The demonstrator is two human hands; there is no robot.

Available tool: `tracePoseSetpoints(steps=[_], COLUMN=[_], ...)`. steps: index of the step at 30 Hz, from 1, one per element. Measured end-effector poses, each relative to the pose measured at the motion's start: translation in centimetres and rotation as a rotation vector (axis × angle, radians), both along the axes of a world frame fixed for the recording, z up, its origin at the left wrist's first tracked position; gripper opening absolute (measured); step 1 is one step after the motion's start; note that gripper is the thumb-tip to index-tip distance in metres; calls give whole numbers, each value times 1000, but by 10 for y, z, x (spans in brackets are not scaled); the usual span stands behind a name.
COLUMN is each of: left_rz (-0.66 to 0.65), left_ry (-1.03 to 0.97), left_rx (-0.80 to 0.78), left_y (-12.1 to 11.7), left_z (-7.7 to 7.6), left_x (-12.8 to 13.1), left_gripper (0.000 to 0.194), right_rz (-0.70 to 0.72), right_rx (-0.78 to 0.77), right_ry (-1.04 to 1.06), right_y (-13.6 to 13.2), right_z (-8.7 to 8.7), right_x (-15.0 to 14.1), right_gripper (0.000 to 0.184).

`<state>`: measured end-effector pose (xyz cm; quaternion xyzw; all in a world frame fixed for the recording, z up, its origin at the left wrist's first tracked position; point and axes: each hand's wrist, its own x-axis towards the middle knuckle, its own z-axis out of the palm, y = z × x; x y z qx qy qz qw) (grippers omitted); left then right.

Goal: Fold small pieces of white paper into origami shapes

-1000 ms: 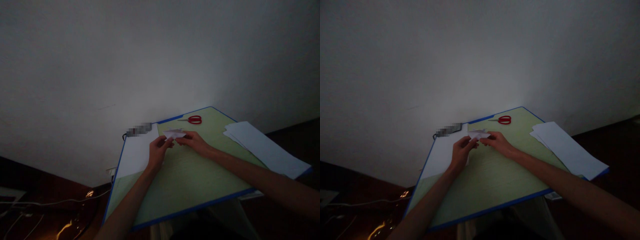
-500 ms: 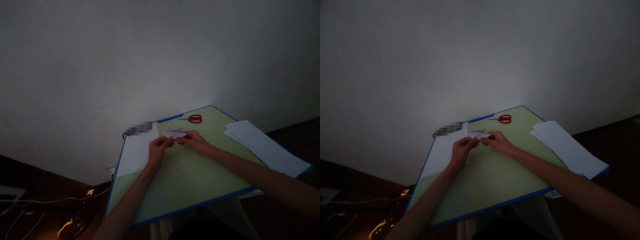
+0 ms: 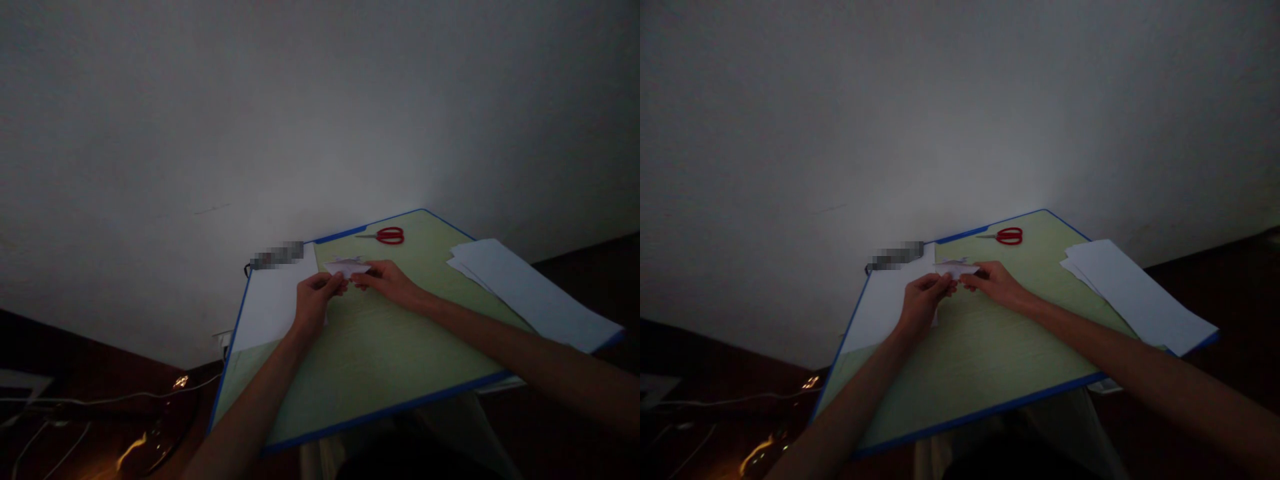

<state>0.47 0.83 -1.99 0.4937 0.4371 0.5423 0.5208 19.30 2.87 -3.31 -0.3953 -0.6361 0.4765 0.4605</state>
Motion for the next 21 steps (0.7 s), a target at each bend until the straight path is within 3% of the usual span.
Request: tracePoseSetpoints(steps=[8, 16, 21], left_rz=[-54, -51, -69], left_ry=[-61, -41, 86], left_rx=[-70, -4, 81], left_y=[2, 5, 5], left_z=[2, -1, 0], left_x=[-2, -4, -7], left_gripper=[31, 25, 25], right_rz=[-47, -58, -49], right_rx=[51, 26, 14], right_ry=[-17, -24, -27], right_y=[3, 2, 2], right_z=[-2, 3, 5], right_x=[3, 4, 4], right_gripper=[39, 36, 36])
